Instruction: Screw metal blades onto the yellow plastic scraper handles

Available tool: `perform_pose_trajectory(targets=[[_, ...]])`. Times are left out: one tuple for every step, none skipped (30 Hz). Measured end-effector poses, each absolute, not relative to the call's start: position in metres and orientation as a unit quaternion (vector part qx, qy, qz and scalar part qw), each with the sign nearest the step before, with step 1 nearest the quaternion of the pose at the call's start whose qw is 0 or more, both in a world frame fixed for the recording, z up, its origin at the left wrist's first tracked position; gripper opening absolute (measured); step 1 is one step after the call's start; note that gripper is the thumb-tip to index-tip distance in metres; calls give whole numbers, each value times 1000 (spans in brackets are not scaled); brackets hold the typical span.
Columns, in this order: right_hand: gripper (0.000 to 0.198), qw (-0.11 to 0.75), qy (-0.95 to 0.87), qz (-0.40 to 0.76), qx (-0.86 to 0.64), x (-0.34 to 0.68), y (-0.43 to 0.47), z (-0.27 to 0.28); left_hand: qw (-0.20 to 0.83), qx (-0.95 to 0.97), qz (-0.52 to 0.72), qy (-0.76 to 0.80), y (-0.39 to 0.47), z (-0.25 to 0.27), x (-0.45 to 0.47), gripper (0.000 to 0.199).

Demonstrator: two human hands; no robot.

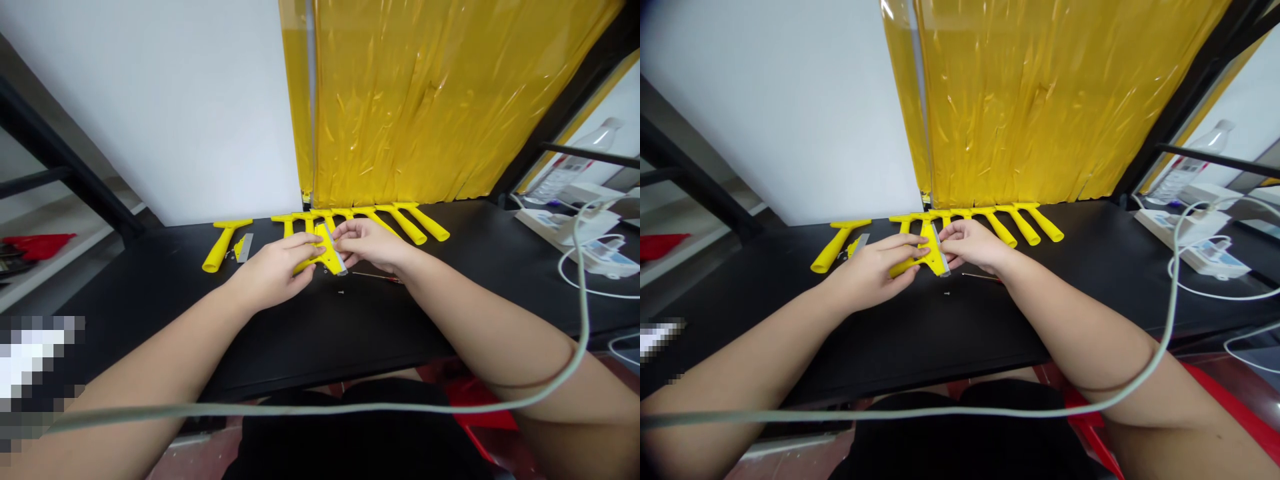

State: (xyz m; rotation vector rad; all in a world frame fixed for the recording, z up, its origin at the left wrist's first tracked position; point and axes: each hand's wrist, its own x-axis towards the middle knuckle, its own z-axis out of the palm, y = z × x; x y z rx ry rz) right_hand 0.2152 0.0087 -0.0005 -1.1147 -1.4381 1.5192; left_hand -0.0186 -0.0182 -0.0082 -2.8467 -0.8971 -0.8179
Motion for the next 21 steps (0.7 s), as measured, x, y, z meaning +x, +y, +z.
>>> perform_pose_trajectory(targets=[[18,373,-561,597,-436,215,9,0,19,-918,-265,-293,-18,-8,-19,31],[17,367,-560,600,-438,216,8,1,17,-917,-266,-296,-18,-8,-18,31],[17,360,-559,604,-440,216,8,2,16,-917,-267,-297,-18,-8,-18,30],[17,352,-558,607,-443,216,8,2,15,-916,-268,-297,-19,-8,-18,30],[16,344,-557,610,-446,217,8,2,15,-916,-268,-297,-19,-8,-18,30],[16,338,-556,613,-448,217,8,2,15,-916,-268,-297,-19,-8,-18,30],[17,334,-556,615,-449,218,8,2,14,-916,-268,-298,-20,-7,-17,30],[17,332,-556,616,-448,218,8,2,12,-916,-268,-299,-20,-7,-17,31],[17,330,-557,617,-447,218,8,2,11,-915,-268,-300,-20,-7,-17,31],[17,328,-559,618,-446,219,8,2,10,-915,-267,-301,-20,-7,-17,31],[17,327,-560,617,-445,219,8,2,11,-916,-265,-302,-20,-7,-17,31],[17,326,-561,617,-446,219,9,1,13,-916,-264,-302,-20,-7,-17,30],[16,325,-562,616,-447,219,9,1,16,-917,-261,-301,-19,-7,-18,30],[14,324,-564,615,-447,219,10,0,20,-918,-259,-299,-19,-7,-18,29],[12,321,-566,615,-445,219,10,-1,23,-920,-255,-295,-19,-7,-18,29],[10,316,-572,615,-441,219,11,-2,26,-922,-253,-291,-19,-8,-18,29],[9,311,-580,615,-434,219,11,-3,28,-924,-252,-287,-20,-8,-18,29],[9,306,-591,613,-426,220,12,-4,28,-925,-250,-284,-20,-7,-18,29],[10,302,-601,611,-418,220,12,-5,28,-926,-249,-282,-20,-7,-18,29],[12,298,-610,608,-411,221,12,-6,28,-927,-248,-280,-21,-7,-18,28],[13,295,-617,606,-406,222,12,-7,27,-928,-248,-278,-21,-7,-18,28]])
